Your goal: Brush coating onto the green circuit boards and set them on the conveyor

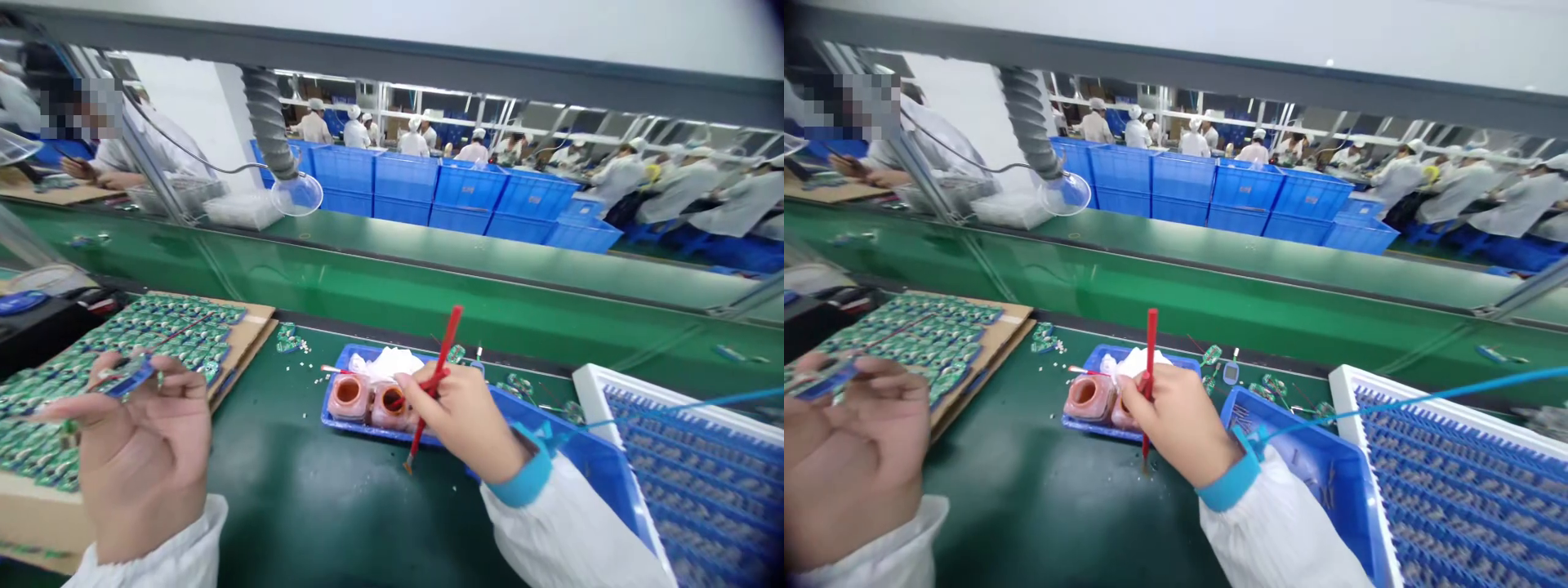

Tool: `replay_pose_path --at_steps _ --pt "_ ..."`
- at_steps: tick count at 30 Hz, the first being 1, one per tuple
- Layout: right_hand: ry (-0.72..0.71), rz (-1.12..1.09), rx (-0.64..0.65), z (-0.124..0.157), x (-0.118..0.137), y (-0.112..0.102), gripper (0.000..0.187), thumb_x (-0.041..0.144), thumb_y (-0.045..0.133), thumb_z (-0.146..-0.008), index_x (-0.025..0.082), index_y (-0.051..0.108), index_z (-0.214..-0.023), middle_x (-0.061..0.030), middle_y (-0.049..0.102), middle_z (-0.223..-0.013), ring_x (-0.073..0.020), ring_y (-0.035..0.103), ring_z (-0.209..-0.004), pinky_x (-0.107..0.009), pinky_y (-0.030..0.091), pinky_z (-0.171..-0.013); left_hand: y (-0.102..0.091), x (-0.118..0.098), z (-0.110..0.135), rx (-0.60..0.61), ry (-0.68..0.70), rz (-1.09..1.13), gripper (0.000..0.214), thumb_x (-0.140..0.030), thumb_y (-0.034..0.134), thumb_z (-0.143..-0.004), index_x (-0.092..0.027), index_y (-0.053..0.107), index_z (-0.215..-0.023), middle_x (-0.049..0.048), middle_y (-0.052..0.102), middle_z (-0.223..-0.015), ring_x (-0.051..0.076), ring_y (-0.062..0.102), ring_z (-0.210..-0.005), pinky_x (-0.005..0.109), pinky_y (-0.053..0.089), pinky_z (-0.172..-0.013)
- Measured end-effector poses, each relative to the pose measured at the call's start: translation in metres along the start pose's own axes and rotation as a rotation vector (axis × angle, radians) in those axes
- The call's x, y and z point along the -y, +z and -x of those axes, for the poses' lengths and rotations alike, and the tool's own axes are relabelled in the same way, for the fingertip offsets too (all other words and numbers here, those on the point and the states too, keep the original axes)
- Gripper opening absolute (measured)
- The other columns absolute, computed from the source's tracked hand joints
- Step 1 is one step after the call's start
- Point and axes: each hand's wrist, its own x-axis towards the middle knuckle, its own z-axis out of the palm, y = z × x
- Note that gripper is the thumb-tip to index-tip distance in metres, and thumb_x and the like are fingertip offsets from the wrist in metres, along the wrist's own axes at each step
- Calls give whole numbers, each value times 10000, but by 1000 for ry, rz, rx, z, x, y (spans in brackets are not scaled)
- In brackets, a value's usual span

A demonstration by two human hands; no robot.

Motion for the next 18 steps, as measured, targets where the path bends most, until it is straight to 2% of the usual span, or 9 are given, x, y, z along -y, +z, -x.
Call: replay_pose_path --at_steps 2,5,11,15,18 --pt "4 12 4 -4 -3 8 545 381 438 -1067 162 561 -583 -12 566 -618 -156 585 -608 -248 431 -607 6 3 7 4 -25 83 540 -457 968 -315 -244 703 -735 -108 609 -755 48 588 -743 77 499 -588" --pt "-6 6 -16 -7 -3 8 516 338 443 -1048 165 568 -579 3 568 -613 -144 580 -591 -244 423 -610 10 4 13 -9 -48 79 502 -434 971 -296 -253 727 -695 -105 597 -722 59 588 -708 93 496 -554" --pt "-12 -38 -120 6 18 -22 443 227 526 -1037 161 599 -606 22 567 -610 -118 568 -557 -208 435 -576 2 11 10 -49 -99 52 599 -473 960 -244 -231 728 -741 -71 595 -730 81 597 -697 112 510 -550" --pt "-26 -36 -232 25 28 -40 386 171 549 -1040 192 641 -665 50 596 -692 -103 591 -645 -182 463 -639 -5 27 19 107 -37 -21 573 -429 967 -330 -264 739 -828 -59 647 -849 106 654 -701 158 551 -581" --pt "-55 36 -311 36 30 -47 368 178 549 -1051 210 660 -701 57 598 -708 -99 589 -662 -184 465 -666 -6 39 33 239 8 -110 582 -400 969 -386 -256 748 -904 -39 654 -938 121 681 -722 214 603 -694"
